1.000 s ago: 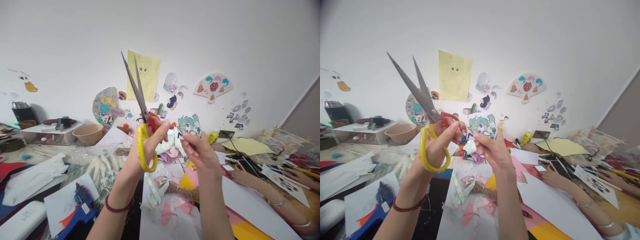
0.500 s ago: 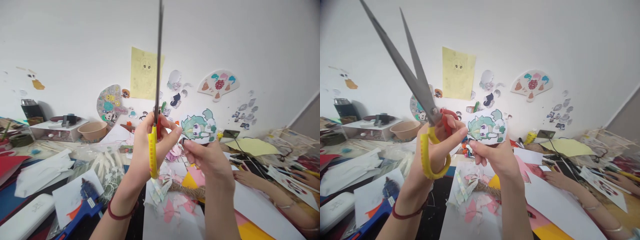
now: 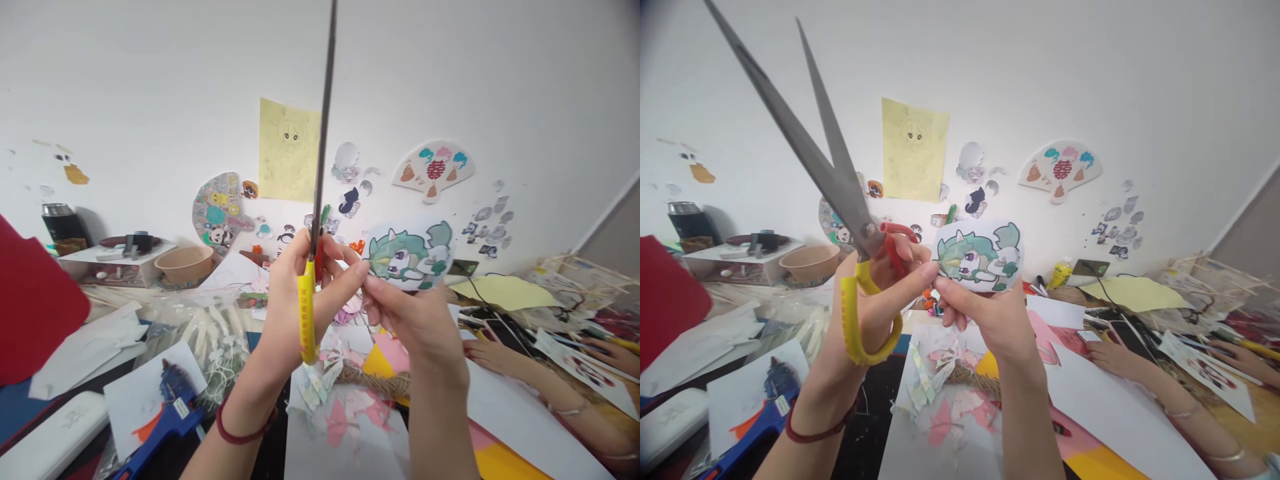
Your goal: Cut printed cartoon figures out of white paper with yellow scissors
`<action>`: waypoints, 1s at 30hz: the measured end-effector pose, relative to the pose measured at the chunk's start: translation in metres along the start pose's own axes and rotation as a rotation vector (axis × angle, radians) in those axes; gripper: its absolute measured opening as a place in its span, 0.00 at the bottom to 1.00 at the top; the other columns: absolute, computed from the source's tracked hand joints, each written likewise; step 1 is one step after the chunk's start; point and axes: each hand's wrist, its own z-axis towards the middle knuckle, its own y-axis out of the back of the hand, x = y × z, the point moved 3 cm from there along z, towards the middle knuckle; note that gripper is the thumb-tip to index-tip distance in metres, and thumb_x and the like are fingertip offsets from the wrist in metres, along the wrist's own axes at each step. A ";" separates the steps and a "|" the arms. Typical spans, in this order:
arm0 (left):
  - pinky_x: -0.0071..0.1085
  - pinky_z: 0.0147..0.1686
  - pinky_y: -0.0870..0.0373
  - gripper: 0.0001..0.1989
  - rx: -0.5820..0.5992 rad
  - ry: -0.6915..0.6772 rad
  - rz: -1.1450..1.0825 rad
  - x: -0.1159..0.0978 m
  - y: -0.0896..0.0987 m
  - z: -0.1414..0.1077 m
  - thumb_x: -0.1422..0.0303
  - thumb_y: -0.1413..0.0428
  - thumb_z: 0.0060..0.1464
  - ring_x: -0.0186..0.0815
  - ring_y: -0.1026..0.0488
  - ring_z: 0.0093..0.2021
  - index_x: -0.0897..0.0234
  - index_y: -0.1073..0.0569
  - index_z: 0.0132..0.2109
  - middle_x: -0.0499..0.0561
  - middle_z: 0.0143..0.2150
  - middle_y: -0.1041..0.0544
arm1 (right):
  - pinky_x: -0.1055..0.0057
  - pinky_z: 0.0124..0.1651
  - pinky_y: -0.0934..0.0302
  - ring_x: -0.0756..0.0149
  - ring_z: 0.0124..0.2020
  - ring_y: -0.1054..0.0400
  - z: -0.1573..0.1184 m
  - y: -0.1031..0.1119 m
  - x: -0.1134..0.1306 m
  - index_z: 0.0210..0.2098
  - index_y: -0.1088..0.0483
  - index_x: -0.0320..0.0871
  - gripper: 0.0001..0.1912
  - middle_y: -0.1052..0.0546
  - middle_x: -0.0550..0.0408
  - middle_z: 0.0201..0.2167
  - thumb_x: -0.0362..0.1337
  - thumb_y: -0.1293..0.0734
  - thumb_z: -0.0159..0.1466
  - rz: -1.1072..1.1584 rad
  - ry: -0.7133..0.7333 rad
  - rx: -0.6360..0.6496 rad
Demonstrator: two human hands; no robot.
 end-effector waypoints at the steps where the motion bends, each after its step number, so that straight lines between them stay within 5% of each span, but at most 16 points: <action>1: 0.31 0.30 0.37 0.14 -0.009 -0.002 0.002 -0.001 0.000 -0.001 0.71 0.36 0.52 0.29 0.33 0.29 0.59 0.36 0.34 0.43 0.29 0.28 | 0.82 0.16 0.38 0.76 0.16 0.32 0.000 0.000 0.000 0.29 0.25 0.43 0.06 0.25 0.62 0.18 0.37 0.26 0.59 -0.010 0.000 0.000; 7: 0.33 0.32 0.37 0.13 -0.021 -0.009 0.069 -0.004 -0.001 0.000 0.68 0.38 0.55 0.30 0.35 0.29 0.60 0.37 0.32 0.45 0.30 0.28 | 0.78 0.14 0.39 0.74 0.14 0.33 0.000 0.002 -0.001 0.28 0.26 0.43 0.08 0.25 0.61 0.18 0.38 0.24 0.57 -0.046 0.032 -0.028; 11: 0.33 0.31 0.38 0.16 0.001 -0.072 0.166 0.004 0.009 0.004 0.53 0.47 0.62 0.31 0.38 0.28 0.60 0.36 0.35 0.47 0.32 0.31 | 0.76 0.14 0.39 0.73 0.14 0.33 0.001 0.002 -0.002 0.27 0.26 0.43 0.08 0.24 0.60 0.19 0.38 0.24 0.57 -0.021 0.094 -0.096; 15: 0.33 0.33 0.39 0.18 0.241 -0.082 0.405 0.012 0.016 0.008 0.52 0.43 0.58 0.34 0.37 0.33 0.59 0.36 0.45 0.48 0.38 0.33 | 0.74 0.18 0.37 0.72 0.17 0.32 0.002 0.005 0.003 0.26 0.26 0.45 0.07 0.25 0.61 0.18 0.35 0.25 0.57 0.013 0.257 -0.245; 18: 0.33 0.34 0.40 0.18 0.311 -0.053 0.589 0.015 0.014 0.008 0.57 0.41 0.56 0.36 0.37 0.35 0.60 0.37 0.47 0.49 0.39 0.33 | 0.71 0.27 0.31 0.70 0.21 0.29 0.002 0.010 0.005 0.28 0.28 0.47 0.08 0.24 0.63 0.21 0.35 0.24 0.55 0.038 0.385 -0.392; 22: 0.32 0.30 0.42 0.13 0.321 -0.025 0.561 0.017 0.006 0.005 0.60 0.43 0.57 0.35 0.38 0.32 0.59 0.36 0.46 0.47 0.35 0.33 | 0.64 0.41 0.25 0.64 0.33 0.24 0.003 0.014 0.005 0.39 0.28 0.52 0.16 0.20 0.59 0.33 0.38 0.23 0.53 0.033 0.482 -0.505; 25: 0.32 0.31 0.42 0.14 0.357 0.042 0.625 0.020 0.003 0.003 0.63 0.45 0.57 0.36 0.37 0.32 0.58 0.37 0.48 0.46 0.34 0.33 | 0.57 0.54 0.29 0.59 0.47 0.23 0.004 0.014 0.005 0.48 0.29 0.54 0.22 0.20 0.55 0.45 0.39 0.24 0.55 -0.004 0.541 -0.502; 30: 0.35 0.34 0.41 0.11 0.399 0.047 0.723 0.019 0.000 0.004 0.65 0.47 0.56 0.39 0.36 0.35 0.59 0.38 0.45 0.47 0.37 0.32 | 0.55 0.56 0.29 0.55 0.57 0.27 0.004 0.014 0.006 0.51 0.30 0.56 0.20 0.21 0.55 0.52 0.37 0.28 0.60 -0.105 0.597 -0.452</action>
